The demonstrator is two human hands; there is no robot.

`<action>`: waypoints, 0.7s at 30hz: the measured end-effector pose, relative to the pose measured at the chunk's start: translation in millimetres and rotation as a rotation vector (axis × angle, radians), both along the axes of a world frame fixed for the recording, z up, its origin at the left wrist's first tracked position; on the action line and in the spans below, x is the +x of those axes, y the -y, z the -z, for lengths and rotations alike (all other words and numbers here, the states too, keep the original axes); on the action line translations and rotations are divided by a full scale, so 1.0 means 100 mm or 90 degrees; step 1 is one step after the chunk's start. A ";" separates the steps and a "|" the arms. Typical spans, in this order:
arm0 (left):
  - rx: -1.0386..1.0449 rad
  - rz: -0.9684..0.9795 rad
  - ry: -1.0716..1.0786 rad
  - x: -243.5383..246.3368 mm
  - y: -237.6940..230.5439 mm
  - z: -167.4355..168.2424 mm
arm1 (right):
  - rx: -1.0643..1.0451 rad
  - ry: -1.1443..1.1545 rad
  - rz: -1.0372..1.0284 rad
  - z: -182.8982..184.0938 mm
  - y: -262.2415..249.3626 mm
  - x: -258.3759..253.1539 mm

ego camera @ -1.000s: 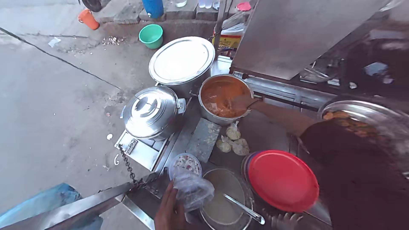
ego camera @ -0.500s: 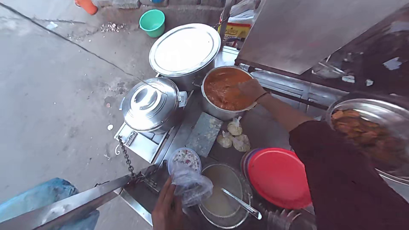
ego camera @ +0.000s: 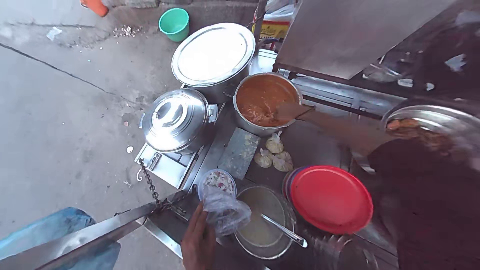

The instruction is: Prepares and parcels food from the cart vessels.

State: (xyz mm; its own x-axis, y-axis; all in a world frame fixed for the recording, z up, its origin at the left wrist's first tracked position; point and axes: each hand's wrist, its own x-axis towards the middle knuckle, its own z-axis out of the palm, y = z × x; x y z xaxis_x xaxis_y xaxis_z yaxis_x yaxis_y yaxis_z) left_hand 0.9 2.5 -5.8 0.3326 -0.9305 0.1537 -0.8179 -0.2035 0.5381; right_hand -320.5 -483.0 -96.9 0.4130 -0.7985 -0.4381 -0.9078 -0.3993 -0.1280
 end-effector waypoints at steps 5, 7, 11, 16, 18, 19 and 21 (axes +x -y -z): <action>0.019 -0.004 0.005 -0.01 0.00 -0.01 | -0.040 0.064 0.117 -0.17 0.03 0.22; 0.030 -0.001 0.007 -0.01 0.01 -0.01 | -0.334 0.171 0.053 0.23 0.15 0.09; 0.061 -0.013 0.025 -0.01 0.02 -0.03 | -0.203 0.023 -0.002 -0.09 0.42 0.15; 0.032 -0.013 -0.029 0.00 -0.01 -0.02 | -0.228 -0.080 -0.120 -0.02 0.45 -0.06; 0.023 -0.015 -0.039 -0.01 -0.02 -0.02 | -0.189 -0.105 -0.133 -0.03 0.42 -0.11; 0.027 -0.015 -0.039 -0.01 0.00 -0.03 | -0.156 -0.127 -0.117 -0.13 0.37 -0.09; 0.036 -0.016 -0.030 -0.02 0.01 -0.04 | -0.127 -0.146 -0.114 -0.35 0.23 -0.02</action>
